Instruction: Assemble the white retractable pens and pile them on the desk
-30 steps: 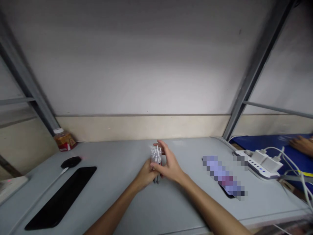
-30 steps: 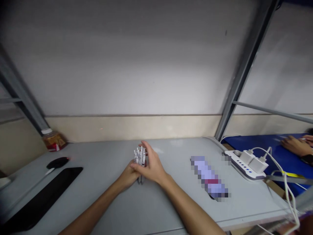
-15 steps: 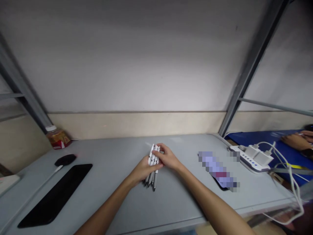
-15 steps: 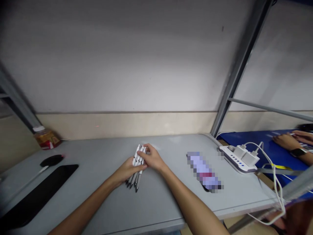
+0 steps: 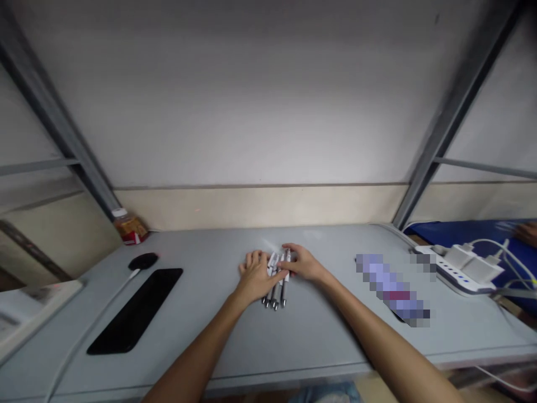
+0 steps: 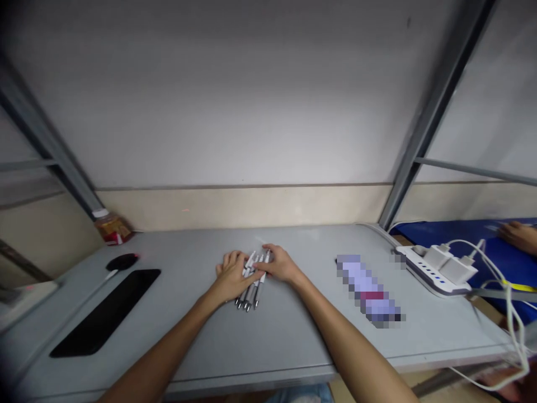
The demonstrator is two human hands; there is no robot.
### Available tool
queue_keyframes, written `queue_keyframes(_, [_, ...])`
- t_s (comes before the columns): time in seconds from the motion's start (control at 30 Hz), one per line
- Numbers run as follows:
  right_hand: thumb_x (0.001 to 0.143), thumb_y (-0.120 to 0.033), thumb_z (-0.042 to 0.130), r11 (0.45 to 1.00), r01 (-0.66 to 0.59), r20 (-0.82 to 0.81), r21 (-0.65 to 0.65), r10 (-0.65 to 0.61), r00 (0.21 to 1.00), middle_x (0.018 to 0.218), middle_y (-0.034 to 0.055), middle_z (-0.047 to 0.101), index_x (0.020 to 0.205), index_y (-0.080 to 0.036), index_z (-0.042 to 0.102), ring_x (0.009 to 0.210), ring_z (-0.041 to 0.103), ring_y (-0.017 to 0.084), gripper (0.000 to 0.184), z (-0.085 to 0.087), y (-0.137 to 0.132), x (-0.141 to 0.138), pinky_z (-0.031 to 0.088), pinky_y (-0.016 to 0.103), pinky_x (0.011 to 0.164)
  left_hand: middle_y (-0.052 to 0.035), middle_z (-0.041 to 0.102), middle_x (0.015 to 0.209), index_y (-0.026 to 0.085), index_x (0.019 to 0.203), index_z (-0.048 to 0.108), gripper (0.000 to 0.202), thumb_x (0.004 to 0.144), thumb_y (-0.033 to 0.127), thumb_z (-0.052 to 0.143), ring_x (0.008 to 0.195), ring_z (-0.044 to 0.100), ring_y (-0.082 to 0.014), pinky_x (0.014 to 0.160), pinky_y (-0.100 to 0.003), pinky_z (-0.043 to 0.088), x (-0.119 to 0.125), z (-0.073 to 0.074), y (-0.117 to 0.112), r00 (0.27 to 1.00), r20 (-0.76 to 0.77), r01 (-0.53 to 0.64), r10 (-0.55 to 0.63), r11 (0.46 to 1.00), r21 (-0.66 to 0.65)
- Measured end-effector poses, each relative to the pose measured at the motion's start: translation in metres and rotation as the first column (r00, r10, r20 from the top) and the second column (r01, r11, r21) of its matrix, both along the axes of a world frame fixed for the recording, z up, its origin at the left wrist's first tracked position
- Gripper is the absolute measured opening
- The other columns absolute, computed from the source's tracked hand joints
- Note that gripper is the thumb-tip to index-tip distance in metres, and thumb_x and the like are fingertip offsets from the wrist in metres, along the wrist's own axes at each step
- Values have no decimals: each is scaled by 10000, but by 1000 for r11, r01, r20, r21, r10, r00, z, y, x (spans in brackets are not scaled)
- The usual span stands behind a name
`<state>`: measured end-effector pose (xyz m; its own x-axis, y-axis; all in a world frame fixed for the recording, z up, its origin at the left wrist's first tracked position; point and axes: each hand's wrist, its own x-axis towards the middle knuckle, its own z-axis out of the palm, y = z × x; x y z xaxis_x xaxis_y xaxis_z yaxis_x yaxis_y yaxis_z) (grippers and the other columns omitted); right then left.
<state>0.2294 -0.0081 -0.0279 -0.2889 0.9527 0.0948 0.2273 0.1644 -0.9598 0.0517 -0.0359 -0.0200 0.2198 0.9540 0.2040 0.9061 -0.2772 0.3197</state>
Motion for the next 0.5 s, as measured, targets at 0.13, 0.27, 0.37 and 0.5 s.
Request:
queue_keyframes(0.13, [676, -315, 758, 991, 56, 112, 118, -70, 991, 1019, 81, 611, 1247, -151, 523, 593, 555, 97, 639, -2, 2, 4, 477, 242, 561, -128, 488, 1244, 218, 1253, 448, 740, 740, 751, 456, 1189, 407, -312, 923, -476, 346, -3, -5, 1, 1000, 6, -21, 20, 999, 34])
queue_keyframes(0.27, [669, -198, 726, 969, 73, 233, 237, -130, 964, 1114, 88, 558, 1195, -158, 566, 662, 555, 102, 551, 2, 2, 8, 490, 268, 675, -129, 459, 1302, 249, 1308, 391, 688, 792, 701, 441, 1243, 375, -303, 939, -472, 334, -5, -7, 3, 999, 38, -15, 12, 998, 58])
queue_keyframes(0.37, [665, -169, 714, 955, 57, 321, 291, -154, 935, 1015, 61, 567, 1109, -161, 614, 702, 548, 119, 455, 6, 0, 10, 476, 274, 707, -114, 447, 1323, 263, 1250, 444, 557, 840, 640, 427, 1254, 366, -295, 944, -478, 329, -6, -5, 3, 998, 51, 24, -27, 998, 60])
queue_keyframes(0.5, [668, -196, 724, 949, 65, 361, 310, -180, 915, 962, 45, 574, 1024, -172, 645, 735, 546, 132, 365, 9, -3, 9, 462, 270, 712, -90, 462, 1309, 268, 1172, 506, 423, 872, 557, 433, 1242, 376, -288, 951, -482, 325, -9, 2, 4, 995, 84, 57, -60, 998, 40])
